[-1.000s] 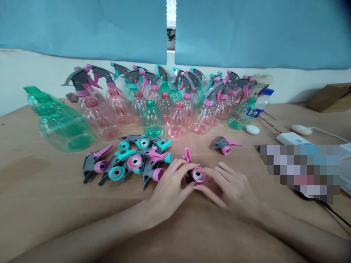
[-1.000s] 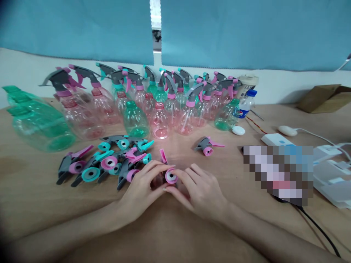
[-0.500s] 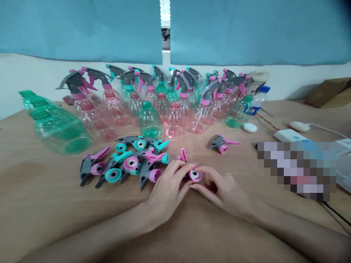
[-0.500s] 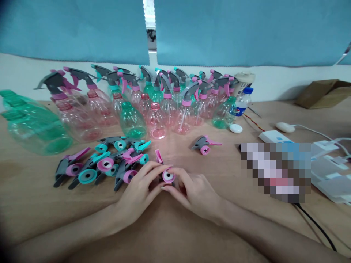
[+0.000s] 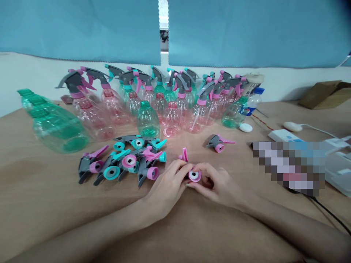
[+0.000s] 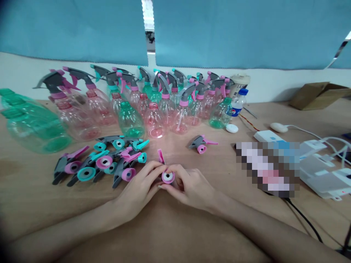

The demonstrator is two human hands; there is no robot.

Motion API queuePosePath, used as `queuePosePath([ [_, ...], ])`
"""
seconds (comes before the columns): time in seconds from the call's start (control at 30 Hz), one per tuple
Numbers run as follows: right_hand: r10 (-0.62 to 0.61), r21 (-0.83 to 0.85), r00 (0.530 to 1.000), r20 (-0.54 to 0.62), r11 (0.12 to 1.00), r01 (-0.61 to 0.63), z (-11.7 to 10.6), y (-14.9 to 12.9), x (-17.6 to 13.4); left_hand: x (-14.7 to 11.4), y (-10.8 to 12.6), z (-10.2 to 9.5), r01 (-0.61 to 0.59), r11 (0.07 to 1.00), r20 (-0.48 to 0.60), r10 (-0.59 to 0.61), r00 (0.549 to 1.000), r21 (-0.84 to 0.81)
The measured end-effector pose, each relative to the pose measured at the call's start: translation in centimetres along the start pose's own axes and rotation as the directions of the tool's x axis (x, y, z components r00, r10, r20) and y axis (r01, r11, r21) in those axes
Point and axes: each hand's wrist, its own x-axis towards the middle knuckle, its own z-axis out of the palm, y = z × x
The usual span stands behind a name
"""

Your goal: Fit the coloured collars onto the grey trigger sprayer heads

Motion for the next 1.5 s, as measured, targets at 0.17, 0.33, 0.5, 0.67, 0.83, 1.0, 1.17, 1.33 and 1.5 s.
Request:
queuePosePath([
  [0.17,-0.036,-0.065,0.999,-0.021,0.997,0.035,-0.2,0.1,0.0,0.1,-0.2,0.3,-0.031,0.999,0.047,0.031,0.998,0.008],
  [0.33,-0.109,-0.151,0.993,-0.041,0.983,0.102,-0.7,0.0,0.4,0.1,-0.4,0.5,-0.043,0.999,0.065,0.042,0.997,0.012],
  [0.5,-0.145,-0.129,0.989,0.000,0.981,0.144,-1.2,-0.2,0.9,0.2,-0.4,0.5,-0.044,0.999,0.077,0.041,0.996,0.032],
  [0.67,-0.084,-0.079,0.995,0.052,0.993,0.088,-1.6,-0.4,1.1,0.1,-0.3,0.5,-0.054,0.997,0.126,0.047,0.991,0.056],
  [0.83,-0.137,-0.074,0.989,0.061,0.987,0.141,-1.7,-0.4,0.9,0.0,-0.3,0.6,-0.086,0.994,0.128,0.078,0.989,0.060],
  [1.0,-0.136,-0.089,0.991,-0.015,0.987,0.134,-1.3,-0.3,0.4,0.1,-0.2,0.5,-0.081,0.995,0.108,0.075,0.991,0.054],
  [1.17,-0.041,-0.045,0.999,-0.004,0.998,0.041,-1.1,-0.2,0.2,0.2,-0.2,0.4,-0.068,0.996,0.105,0.063,0.993,0.049],
  [1.33,-0.070,-0.052,0.996,-0.054,0.996,0.067,-0.8,0.2,0.0,0.1,-0.3,0.5,-0.053,0.997,0.111,0.047,0.993,0.053],
  [1.5,-0.186,-0.111,0.982,-0.015,0.977,0.183,-1.2,0.1,0.3,0.1,-0.4,0.6,-0.054,0.996,0.105,0.047,0.993,0.066],
])
